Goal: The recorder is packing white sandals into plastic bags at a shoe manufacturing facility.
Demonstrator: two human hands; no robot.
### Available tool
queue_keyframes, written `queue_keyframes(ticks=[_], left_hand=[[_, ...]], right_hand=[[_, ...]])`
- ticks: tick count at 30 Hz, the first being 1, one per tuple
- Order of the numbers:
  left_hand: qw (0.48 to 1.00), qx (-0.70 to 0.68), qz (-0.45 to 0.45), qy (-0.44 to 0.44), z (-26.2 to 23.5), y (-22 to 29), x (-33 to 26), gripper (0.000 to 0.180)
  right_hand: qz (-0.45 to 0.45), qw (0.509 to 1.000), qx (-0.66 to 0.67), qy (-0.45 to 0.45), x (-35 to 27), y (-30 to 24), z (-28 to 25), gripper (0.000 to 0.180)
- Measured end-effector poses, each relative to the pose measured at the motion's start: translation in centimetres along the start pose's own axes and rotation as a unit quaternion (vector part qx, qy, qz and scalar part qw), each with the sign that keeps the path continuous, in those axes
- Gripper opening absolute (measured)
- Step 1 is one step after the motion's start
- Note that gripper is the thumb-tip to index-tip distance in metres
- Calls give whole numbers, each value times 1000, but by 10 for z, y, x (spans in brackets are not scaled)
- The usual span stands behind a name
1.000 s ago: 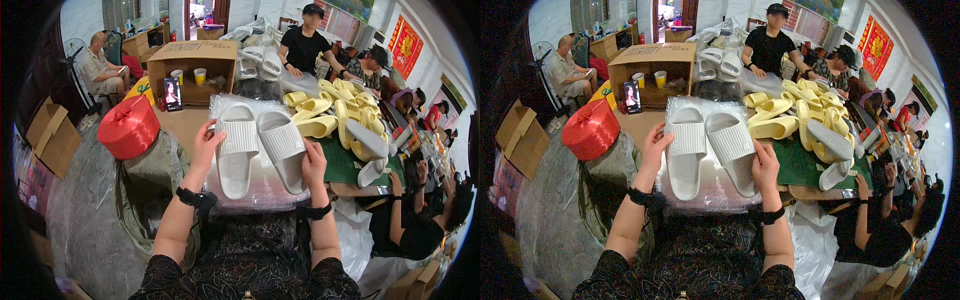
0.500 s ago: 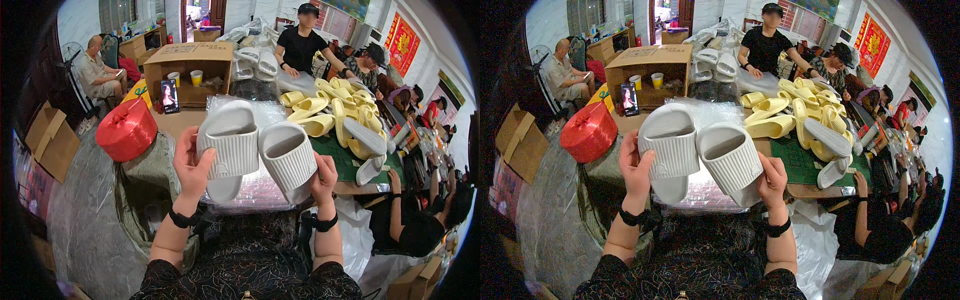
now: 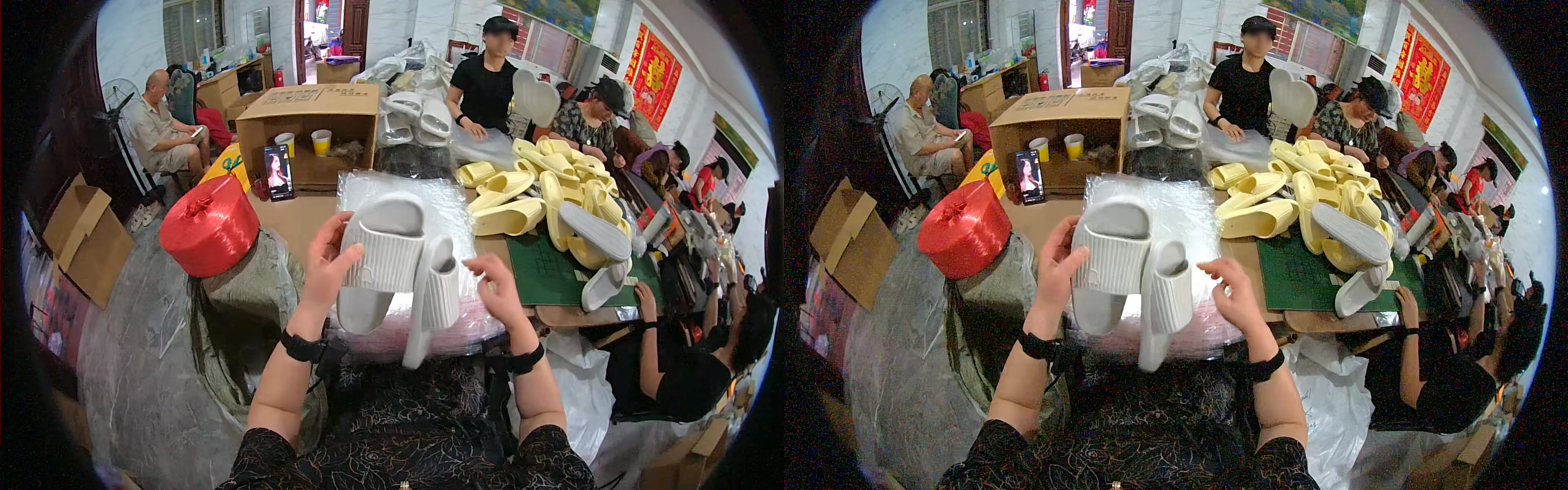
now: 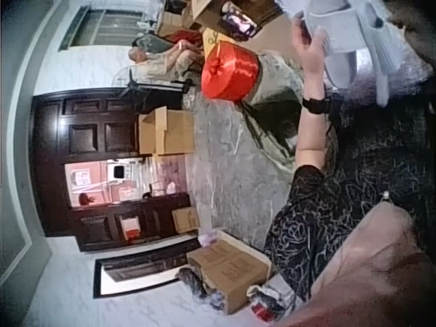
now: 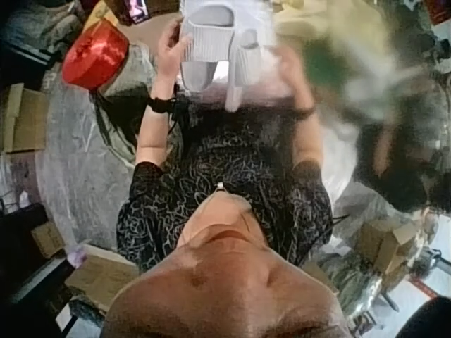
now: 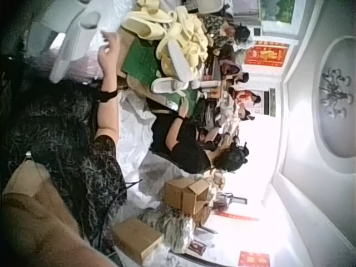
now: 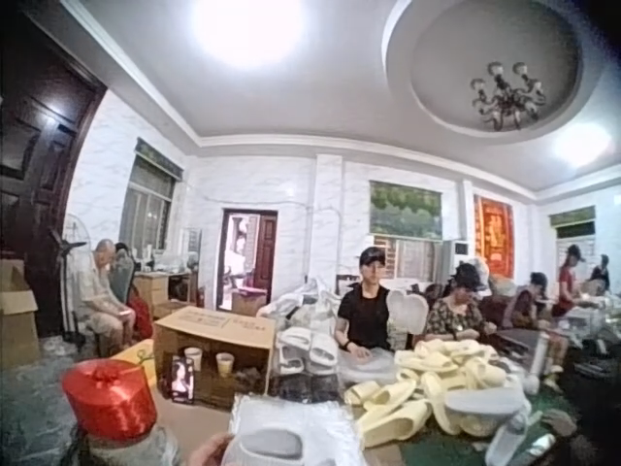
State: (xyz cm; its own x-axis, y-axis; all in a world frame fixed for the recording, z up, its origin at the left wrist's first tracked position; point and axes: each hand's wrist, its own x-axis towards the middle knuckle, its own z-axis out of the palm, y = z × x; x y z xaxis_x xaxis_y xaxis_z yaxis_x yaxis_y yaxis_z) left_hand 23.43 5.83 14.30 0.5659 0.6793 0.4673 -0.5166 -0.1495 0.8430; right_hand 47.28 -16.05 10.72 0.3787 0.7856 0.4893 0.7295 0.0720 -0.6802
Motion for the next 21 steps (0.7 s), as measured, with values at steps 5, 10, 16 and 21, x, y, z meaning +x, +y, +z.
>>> queue_keyframes(ticks=[5,10,16,21], left_hand=[[997,14,16,-81,6,12,-15,54],[996,-6,17,-91,3,8,-11,54],[995,-15,-29,-96,-8,5,-11,53],[995,60,-49,-58,4,-10,-14,50]], right_hand=[[58,966,232,-100,41,-47,-17,38],[97,909,238,-328,61,-48,-19,32],[137,868,353,-320,53,-53,-3,23],[72,997,7,-13,53,-53,15,19]])
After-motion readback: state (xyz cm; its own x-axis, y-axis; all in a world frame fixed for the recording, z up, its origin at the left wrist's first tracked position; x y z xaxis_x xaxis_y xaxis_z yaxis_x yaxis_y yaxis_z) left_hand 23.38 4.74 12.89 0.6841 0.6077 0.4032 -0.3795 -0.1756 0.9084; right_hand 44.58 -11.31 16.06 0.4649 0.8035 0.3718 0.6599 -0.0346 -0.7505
